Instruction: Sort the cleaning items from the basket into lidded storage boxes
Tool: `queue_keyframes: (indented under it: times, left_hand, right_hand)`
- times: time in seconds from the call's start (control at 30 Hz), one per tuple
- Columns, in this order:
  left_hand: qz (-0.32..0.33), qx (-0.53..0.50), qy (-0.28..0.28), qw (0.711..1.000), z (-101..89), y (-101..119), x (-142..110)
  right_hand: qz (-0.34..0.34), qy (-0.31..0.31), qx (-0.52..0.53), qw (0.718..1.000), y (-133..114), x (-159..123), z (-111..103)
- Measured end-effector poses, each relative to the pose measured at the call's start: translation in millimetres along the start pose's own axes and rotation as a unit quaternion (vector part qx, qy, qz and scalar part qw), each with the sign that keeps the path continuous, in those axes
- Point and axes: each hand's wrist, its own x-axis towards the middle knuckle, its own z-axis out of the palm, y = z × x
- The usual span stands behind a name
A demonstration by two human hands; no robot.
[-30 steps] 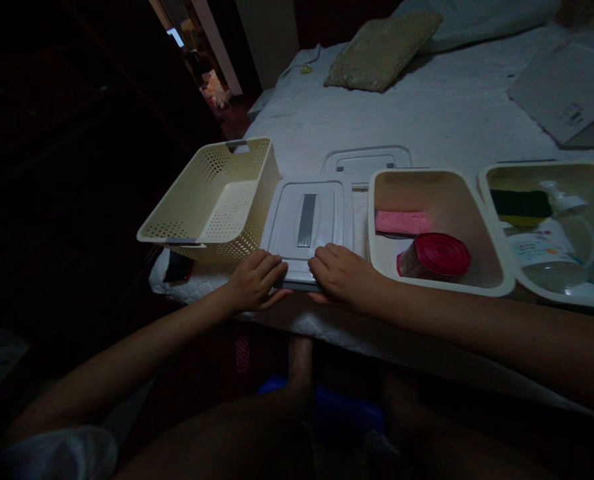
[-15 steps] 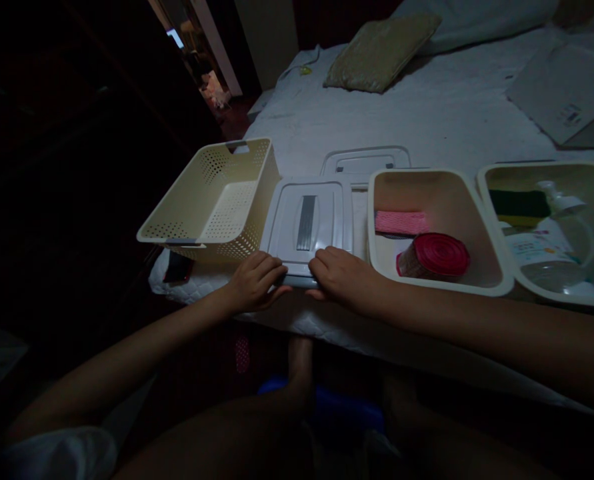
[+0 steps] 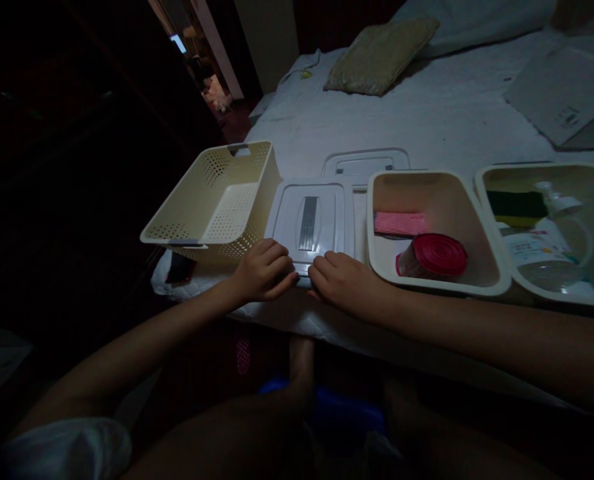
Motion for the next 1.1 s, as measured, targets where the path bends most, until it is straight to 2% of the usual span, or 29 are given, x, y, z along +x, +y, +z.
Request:
queue_keyframes:
  times: [0.1, 0.23, 0.33, 0.4, 0.47, 0.57, 0.67, 0.77, 0.9, 1.1]
  left_hand:
    - [-0.068, -0.002, -0.014, 0.998, 2.6, -8, 18]
    - [-0.188, -0.023, -0.052, 0.981, 16.7, -28, 41]
    - [-0.220, -0.040, -0.121, 0.967, 29.8, -37, 52]
    - [-0.227, -0.051, -0.159, 0.959, 35.3, -37, 54]
    - [-0.230, -0.054, -0.174, 0.956, 36.7, -34, 54]
    - [-0.234, -0.046, -0.176, 0.955, 33.4, -28, 52]
    - [-0.239, -0.038, -0.179, 0.954, 29.5, -24, 50]
    - [-0.236, -0.040, -0.166, 0.956, 29.8, -23, 49]
    - [-0.230, -0.048, -0.144, 0.961, 33.6, -24, 46]
    - [-0.240, -0.046, -0.164, 0.956, 32.2, -25, 48]
  right_hand:
    - [-0.020, -0.010, -0.009, 1.000, -1, -3, -2]
    - [-0.031, -0.025, -0.021, 0.999, -6, -6, -6]
    - [-0.041, -0.025, -0.017, 0.999, -2, -4, -10]
    - [-0.035, -0.022, -0.006, 0.999, 8, 2, -14]
    - [-0.002, -0.013, 0.006, 1.000, 27, 11, -17]
    - [0.115, -0.036, 0.024, 0.992, 65, 29, -11]
    - [0.226, -0.044, 0.070, 0.971, 103, 50, 9]
    - [0.299, -0.058, 0.112, 0.946, 130, 70, 35]
    - [0.355, -0.108, 0.158, 0.915, 147, 96, 60]
    - [0.356, -0.207, 0.145, 0.900, 148, 107, 69]
